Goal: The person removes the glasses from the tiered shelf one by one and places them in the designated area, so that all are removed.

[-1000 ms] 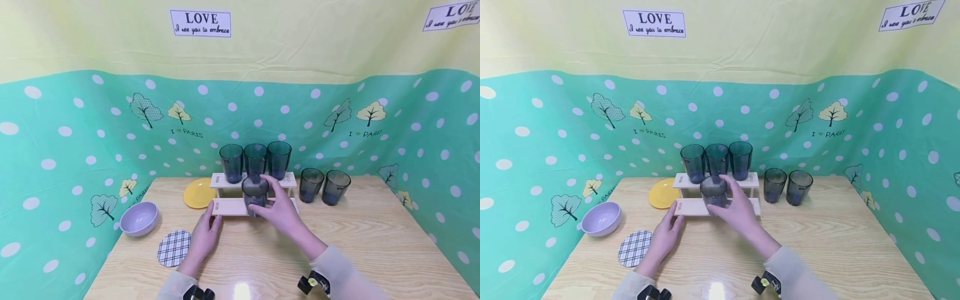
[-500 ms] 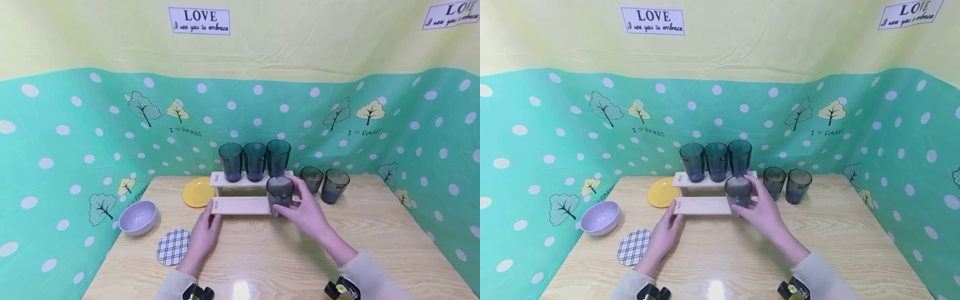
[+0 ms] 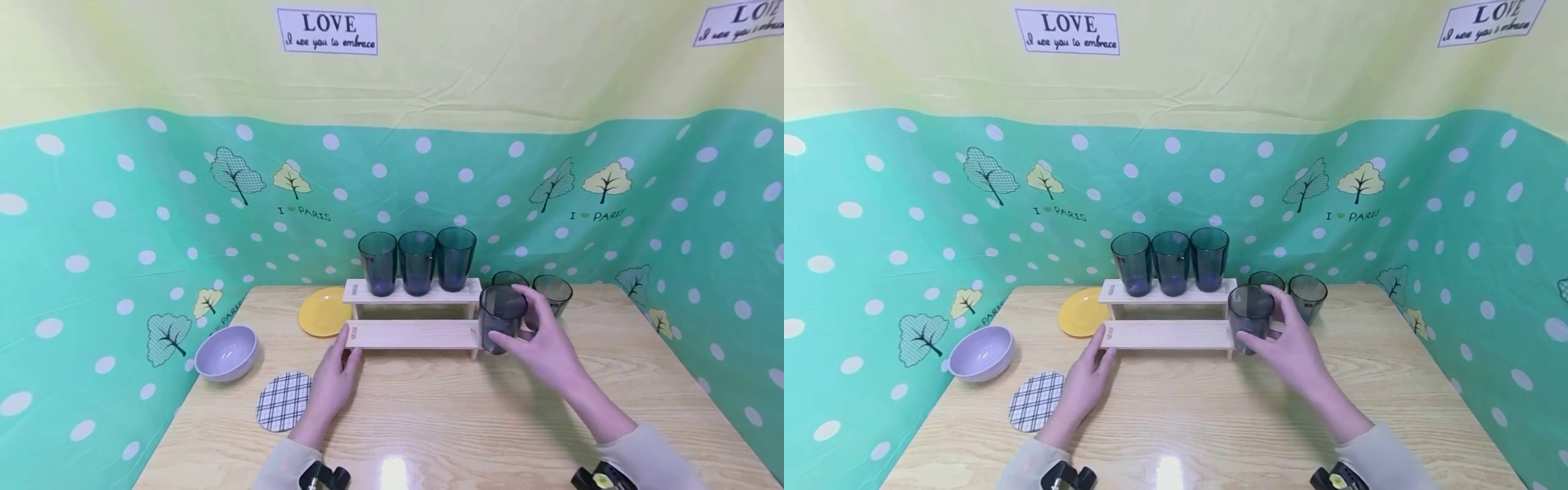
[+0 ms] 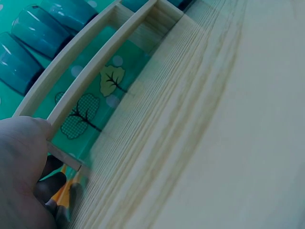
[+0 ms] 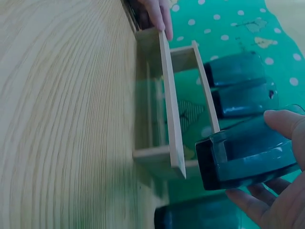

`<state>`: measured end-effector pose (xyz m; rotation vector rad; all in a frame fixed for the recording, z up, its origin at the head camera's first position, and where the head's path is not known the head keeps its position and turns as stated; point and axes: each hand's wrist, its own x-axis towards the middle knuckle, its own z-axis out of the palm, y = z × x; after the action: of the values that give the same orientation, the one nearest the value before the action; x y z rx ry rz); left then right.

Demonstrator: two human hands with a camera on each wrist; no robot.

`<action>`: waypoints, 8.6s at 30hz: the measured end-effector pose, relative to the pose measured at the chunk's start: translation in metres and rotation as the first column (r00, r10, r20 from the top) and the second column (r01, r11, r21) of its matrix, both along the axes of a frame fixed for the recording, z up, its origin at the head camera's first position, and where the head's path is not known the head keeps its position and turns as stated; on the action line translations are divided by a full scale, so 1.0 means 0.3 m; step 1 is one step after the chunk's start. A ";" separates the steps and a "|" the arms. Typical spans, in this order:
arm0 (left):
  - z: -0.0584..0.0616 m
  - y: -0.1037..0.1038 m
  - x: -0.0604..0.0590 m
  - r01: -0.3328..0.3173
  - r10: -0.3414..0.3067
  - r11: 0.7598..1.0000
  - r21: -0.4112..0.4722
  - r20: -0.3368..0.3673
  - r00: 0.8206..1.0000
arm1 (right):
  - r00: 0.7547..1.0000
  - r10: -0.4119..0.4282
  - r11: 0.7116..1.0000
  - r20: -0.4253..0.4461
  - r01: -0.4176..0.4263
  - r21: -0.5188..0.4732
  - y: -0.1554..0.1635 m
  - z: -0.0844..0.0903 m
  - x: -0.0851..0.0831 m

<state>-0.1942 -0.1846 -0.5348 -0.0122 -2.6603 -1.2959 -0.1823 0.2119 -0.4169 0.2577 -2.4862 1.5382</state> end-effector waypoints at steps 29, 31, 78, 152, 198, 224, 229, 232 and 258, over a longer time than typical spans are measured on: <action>-0.004 0.001 -0.001 -0.004 0.004 1.000 0.005 -0.014 1.000 | 0.965 -0.262 0.948 0.003 0.257 0.190 0.378 -0.008 0.002; -0.003 0.001 0.000 -0.002 0.002 1.000 0.005 -0.015 1.000 | 0.960 -0.279 0.943 0.021 0.269 0.197 0.400 -0.011 -0.006; -0.003 0.005 0.002 -0.009 0.009 1.000 -0.004 -0.028 1.000 | 0.903 -0.406 0.912 0.141 0.392 0.117 0.532 -0.203 -0.221; -0.001 0.006 0.006 -0.003 0.003 1.000 0.001 -0.027 1.000 | 0.983 0.032 0.995 -0.182 -0.015 0.095 -0.050 0.184 -0.303; -0.004 0.005 0.005 0.004 -0.004 1.000 -0.003 -0.040 0.999 | 1.000 0.026 0.998 -0.006 -0.025 0.062 -0.189 0.102 -0.404; -0.012 0.005 0.003 -0.020 0.020 1.000 0.009 -0.005 1.000 | 0.999 -0.052 0.997 -0.006 0.052 0.051 -0.155 0.143 -0.324; -0.015 0.003 0.000 -0.018 0.018 1.000 0.008 -0.007 1.000 | 0.998 -0.053 0.997 -0.015 0.054 0.061 -0.134 0.155 -0.284; -0.015 0.003 -0.002 -0.014 0.014 1.000 0.010 -0.009 1.000 | 0.999 -0.047 0.997 -0.020 0.048 0.060 -0.117 0.162 -0.259; -0.010 -0.004 -0.008 -0.001 0.001 1.000 -0.002 -0.010 1.000 | 0.996 -0.055 0.994 -0.075 0.061 0.086 0.038 0.139 -0.088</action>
<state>-0.1966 -0.1857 -0.5377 -0.0178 -2.6526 -1.2893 -0.2086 0.2233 -0.3752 0.2487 -2.4853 1.3737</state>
